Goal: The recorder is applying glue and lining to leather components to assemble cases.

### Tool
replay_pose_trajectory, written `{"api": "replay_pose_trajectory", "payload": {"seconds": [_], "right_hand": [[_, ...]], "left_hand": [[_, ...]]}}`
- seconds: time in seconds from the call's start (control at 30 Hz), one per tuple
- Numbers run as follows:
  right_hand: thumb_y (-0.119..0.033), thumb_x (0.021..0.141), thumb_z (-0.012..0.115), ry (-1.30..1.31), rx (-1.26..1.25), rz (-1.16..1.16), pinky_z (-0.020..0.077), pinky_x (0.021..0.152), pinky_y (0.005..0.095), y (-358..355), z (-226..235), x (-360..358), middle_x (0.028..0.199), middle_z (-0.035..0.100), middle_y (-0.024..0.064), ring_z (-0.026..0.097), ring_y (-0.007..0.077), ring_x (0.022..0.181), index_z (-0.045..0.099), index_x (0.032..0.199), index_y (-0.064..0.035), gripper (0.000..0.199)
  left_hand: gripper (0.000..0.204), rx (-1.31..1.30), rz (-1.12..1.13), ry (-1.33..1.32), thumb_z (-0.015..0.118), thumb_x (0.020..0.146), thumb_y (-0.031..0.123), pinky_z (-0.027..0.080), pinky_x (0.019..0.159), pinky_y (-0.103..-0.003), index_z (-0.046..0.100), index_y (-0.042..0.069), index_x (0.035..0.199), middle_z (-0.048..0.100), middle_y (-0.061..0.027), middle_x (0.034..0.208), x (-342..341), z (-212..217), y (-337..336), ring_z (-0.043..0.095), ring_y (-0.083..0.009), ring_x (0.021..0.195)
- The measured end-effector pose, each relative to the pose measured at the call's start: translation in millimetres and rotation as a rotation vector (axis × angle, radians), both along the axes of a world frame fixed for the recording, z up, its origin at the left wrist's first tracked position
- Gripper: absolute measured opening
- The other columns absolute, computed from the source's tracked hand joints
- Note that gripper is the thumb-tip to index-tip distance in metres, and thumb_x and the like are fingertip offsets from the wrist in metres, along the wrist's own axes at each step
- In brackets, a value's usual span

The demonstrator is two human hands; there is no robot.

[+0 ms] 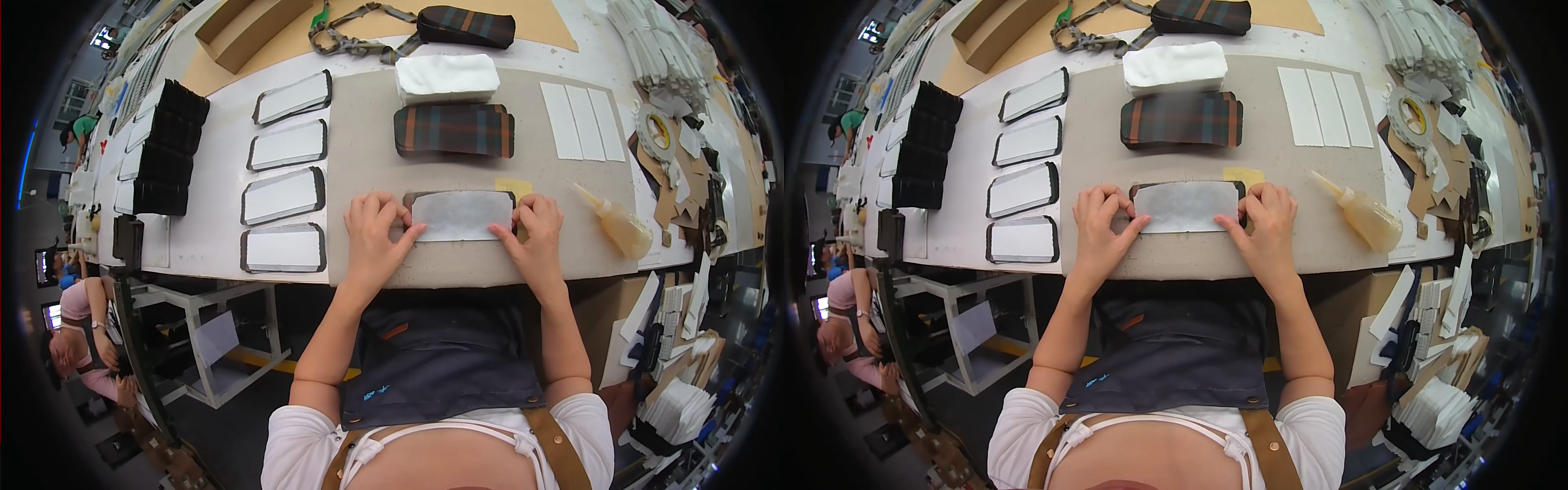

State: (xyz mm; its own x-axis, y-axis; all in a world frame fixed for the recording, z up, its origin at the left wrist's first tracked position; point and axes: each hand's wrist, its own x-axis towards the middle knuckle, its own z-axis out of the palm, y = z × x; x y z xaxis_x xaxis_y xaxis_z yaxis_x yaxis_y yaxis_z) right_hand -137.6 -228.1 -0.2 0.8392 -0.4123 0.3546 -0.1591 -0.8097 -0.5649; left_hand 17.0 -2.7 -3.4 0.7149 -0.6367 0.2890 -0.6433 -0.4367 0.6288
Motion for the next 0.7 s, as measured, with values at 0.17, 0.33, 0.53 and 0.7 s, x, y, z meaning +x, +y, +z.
{"api": "replay_pose_trajectory", "payload": {"seconds": [0.17,0.33,0.53,0.7], "right_hand": [[-0.025,0.079,0.087,0.004,-0.025,0.003,0.0345,0.09,0.0413,0,0,0,0.095,0.053,0.0065,0.049,0.0279,0.096,0.06,0.086,-0.006,0.033],[-0.021,0.081,0.085,-0.087,0.079,-0.057,0.0359,0.092,0.0421,7,5,5,0.108,0.054,0.0094,0.052,0.0277,0.1,0.066,0.106,-0.0056,0.035],[-0.013,0.084,0.079,0.057,-0.144,0.073,0.0365,0.094,0.0426,6,5,0,0.116,0.052,0.0073,0.051,0.0269,0.106,0.073,0.125,-0.0181,0.041],[-0.011,0.085,0.077,0.062,-0.171,0.05,0.0368,0.095,0.0428,7,4,3,0.115,0.052,0.0078,0.051,0.0275,0.108,0.075,0.119,-0.0179,0.035]], "left_hand": [[0.027,0.008,-0.006,-0.03,0.085,0.079,0.024,0.034,0.095,-0.042,0.064,0.011,0.089,0.057,-0.0033,0.101,0,0,0,0.05,-0.0273,0.106],[0.051,0.029,0.036,-0.001,0.085,0.08,0.022,0.034,0.105,-0.047,0.067,0.013,0.126,0.058,-0.0088,0.122,-2,3,-2,0.049,-0.0297,0.118],[0.047,0.138,-0.122,-0.253,0.079,0.086,0.02,0.023,0.12,-0.056,0.073,0.029,0.131,0.038,-0.0156,0.161,2,2,-1,0.03,-0.0424,0.148],[0.035,0.168,-0.116,-0.224,0.076,0.089,0.02,0.019,0.122,-0.059,0.078,0.03,0.123,0.035,-0.0167,0.164,1,2,-2,0.023,-0.044,0.153]]}}
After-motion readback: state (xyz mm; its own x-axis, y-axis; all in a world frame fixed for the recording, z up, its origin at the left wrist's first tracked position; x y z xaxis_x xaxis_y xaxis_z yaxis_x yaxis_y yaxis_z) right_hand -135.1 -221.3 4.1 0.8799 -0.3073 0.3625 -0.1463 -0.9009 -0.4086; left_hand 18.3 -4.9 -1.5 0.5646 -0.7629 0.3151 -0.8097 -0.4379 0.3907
